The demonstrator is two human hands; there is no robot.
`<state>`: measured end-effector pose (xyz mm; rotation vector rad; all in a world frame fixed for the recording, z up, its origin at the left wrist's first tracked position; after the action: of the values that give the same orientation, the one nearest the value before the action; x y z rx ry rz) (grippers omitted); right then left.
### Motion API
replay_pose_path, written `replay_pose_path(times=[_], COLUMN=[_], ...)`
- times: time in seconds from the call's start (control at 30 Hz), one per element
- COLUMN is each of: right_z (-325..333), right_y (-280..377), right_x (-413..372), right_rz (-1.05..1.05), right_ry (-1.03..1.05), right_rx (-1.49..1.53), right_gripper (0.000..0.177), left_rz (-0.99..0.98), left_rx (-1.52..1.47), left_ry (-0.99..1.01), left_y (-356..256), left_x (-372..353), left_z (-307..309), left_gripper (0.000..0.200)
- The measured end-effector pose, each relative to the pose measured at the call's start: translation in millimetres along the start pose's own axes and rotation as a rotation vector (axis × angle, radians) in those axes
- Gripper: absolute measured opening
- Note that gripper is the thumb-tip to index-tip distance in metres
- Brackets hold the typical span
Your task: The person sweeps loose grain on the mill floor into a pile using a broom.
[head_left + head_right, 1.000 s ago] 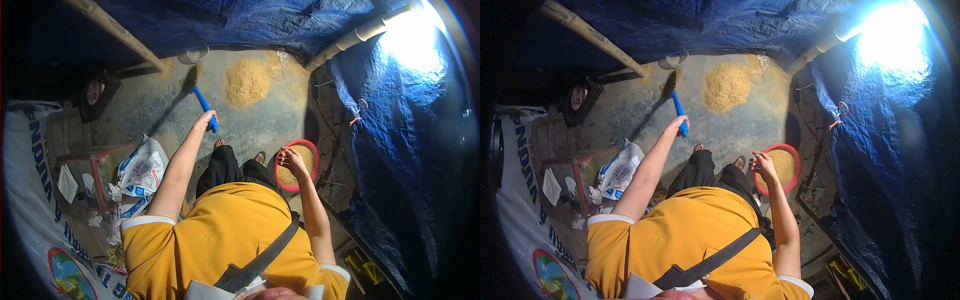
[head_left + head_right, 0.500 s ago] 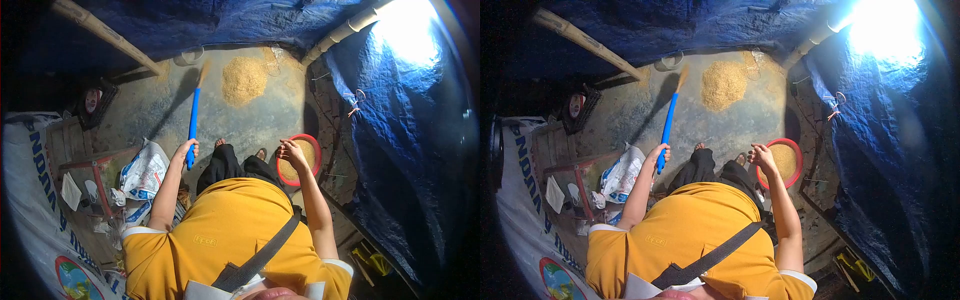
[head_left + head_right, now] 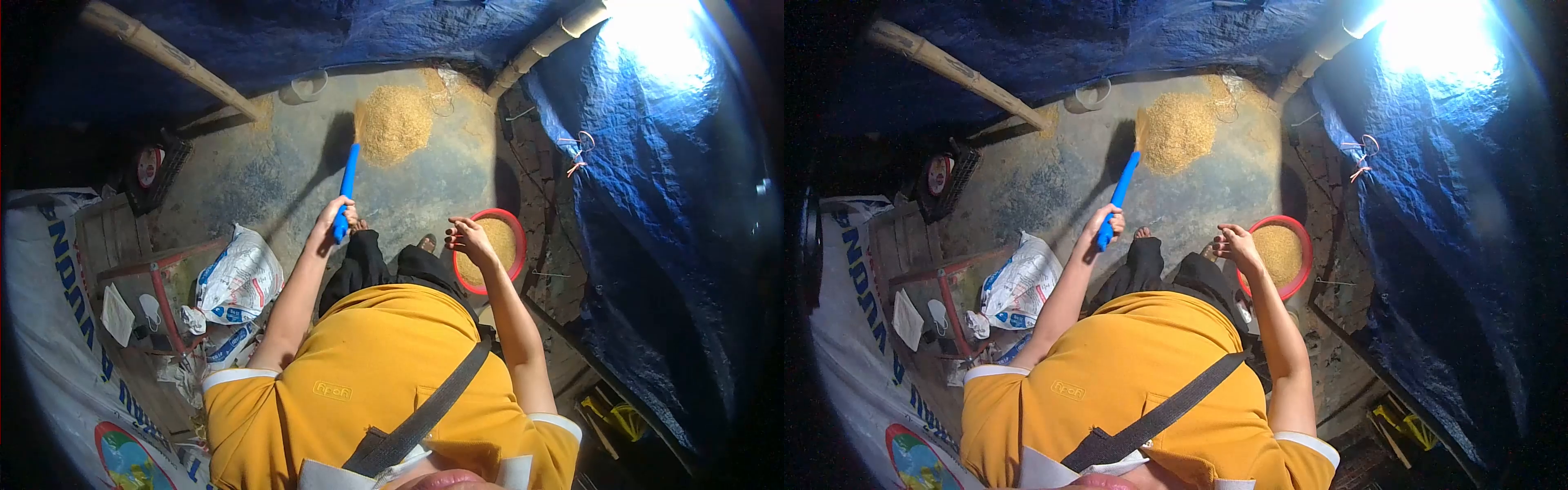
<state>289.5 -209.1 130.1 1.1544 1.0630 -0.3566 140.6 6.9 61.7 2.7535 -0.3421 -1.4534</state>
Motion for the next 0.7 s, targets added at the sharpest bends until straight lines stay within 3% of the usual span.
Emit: replay_pose_path(times=[0.13, 0.2, 0.33, 0.4, 0.43, 0.5, 0.53, 0.57, 0.7], right_z=[5.8, 11.7, 30.5, 39.3, 45.0, 59.0, 66.6, 73.9, 98.9], right_y=[5.4, 6.2, 4.1, 2.7, 2.1, -0.6, -3.2, -5.9, -9.7], right_x=[1.2, 4.8, 5.6, 3.7, 2.1, 1.8, 2.6, 2.6, 2.8], right_rz=[-0.002, 0.014, 0.003, -0.001, -0.004, -0.007, -0.007, -0.007, -0.009], right_ry=[0.026, 0.044, 0.054, 0.066, 0.057, 0.047, 0.050, 0.053, 0.059], right_rx=[0.003, 0.014, 0.021, 0.020, 0.017, 0.017, 0.014, 0.011, 0.005], right_gripper=[0.024, 0.024, 0.024, 0.024, 0.023, 0.023, 0.023, 0.023, 0.023], left_rz=[-0.086, -0.149, -0.159, -0.333, -0.226, -0.173, -0.210, -0.083, -0.018], left_rx=[0.205, 0.149, -0.006, 0.089, -0.083, -0.124, 0.008, -0.098, -0.193], left_ry=[0.003, -0.117, -0.154, -0.273, -0.214, -0.219, -0.254, -0.218, -0.086], left_y=[1.6, 4.2, 11.4, 10.1, 19.7, 42.1, 55.5, 77.0, 114.2], left_x=[-32.8, -42.5, -26.6, -9.4, 11.6, 56.5, 70.1, 98.7, 95.3], left_z=[24.4, 35.9, 49.7, 50.9, 47.7, 42.4, 31.2, 27.2, -38.6], left_gripper=[0.024, 0.024, 0.021, 0.024, 0.016, 0.016, 0.015, 0.013, 0.014])
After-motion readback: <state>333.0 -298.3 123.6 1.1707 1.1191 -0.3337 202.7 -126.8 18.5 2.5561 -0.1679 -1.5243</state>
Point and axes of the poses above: each hand's wrist, its own x-axis towards the middle knuckle, its own z-axis out of the back of the hand, y = z × x, the point moved 7 cm from there along x, towards the middle knuckle, and after that the axes turned 9 degrees about -y, right-handed, at the moved point
